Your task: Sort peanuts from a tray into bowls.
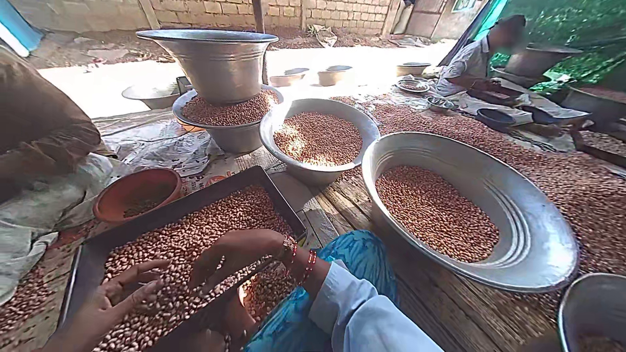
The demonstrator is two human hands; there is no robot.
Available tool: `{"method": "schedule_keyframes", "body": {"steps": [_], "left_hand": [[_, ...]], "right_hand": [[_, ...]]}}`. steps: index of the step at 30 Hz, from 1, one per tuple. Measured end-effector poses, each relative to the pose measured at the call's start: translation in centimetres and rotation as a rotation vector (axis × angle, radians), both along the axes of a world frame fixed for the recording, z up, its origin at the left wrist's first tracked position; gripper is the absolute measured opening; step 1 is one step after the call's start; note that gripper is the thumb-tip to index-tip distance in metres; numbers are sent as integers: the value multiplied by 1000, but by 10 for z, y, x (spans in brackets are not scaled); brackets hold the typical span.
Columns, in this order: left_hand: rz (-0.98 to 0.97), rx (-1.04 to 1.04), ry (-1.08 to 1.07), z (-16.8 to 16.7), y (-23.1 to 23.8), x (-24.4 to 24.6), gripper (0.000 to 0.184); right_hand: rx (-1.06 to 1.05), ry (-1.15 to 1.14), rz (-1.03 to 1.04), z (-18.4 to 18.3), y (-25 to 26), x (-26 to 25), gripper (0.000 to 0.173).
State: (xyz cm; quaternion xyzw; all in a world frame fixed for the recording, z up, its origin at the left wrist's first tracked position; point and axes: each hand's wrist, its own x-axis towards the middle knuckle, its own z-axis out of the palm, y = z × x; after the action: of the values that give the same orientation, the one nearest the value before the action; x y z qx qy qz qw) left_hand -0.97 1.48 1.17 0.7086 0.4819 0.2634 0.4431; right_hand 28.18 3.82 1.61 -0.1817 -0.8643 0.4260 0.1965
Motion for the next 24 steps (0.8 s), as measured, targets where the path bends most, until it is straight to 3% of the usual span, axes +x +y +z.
{"method": "schedule_keyframes", "body": {"steps": [2,4,7,10,12,15,18,20,22,24], "left_hand": [[189,61,465,-6,6,-13,39],[246,33,807,-19,13,-23,42],[256,-18,1019,-32,10,4,49],[206,-66,1084,-30,3,52,49],[198,-115,968,-25,-1,75,52],[268,-129,562,-27,-4,79,60],[448,-183,-77,-27,-10,77,61],[467,-145,-329,-25,-8,71,55],[362,-25,-325,-20,-3,57,54],[302,107,-211,-16,1,43,51]], "right_hand": [[109,-211,-245,-9,9,6,29],[91,-515,-505,-15,13,8,36],[43,-734,-640,-25,11,-2,43],[43,-713,-513,-27,3,-19,47],[41,-600,-433,-29,-3,-29,52],[-18,-326,-333,-33,-4,-36,64],[-56,-75,-295,-25,6,-28,49],[-21,-26,-400,-13,14,-11,38],[72,-171,-639,-6,23,12,25],[96,-422,-836,0,30,33,24]]}}
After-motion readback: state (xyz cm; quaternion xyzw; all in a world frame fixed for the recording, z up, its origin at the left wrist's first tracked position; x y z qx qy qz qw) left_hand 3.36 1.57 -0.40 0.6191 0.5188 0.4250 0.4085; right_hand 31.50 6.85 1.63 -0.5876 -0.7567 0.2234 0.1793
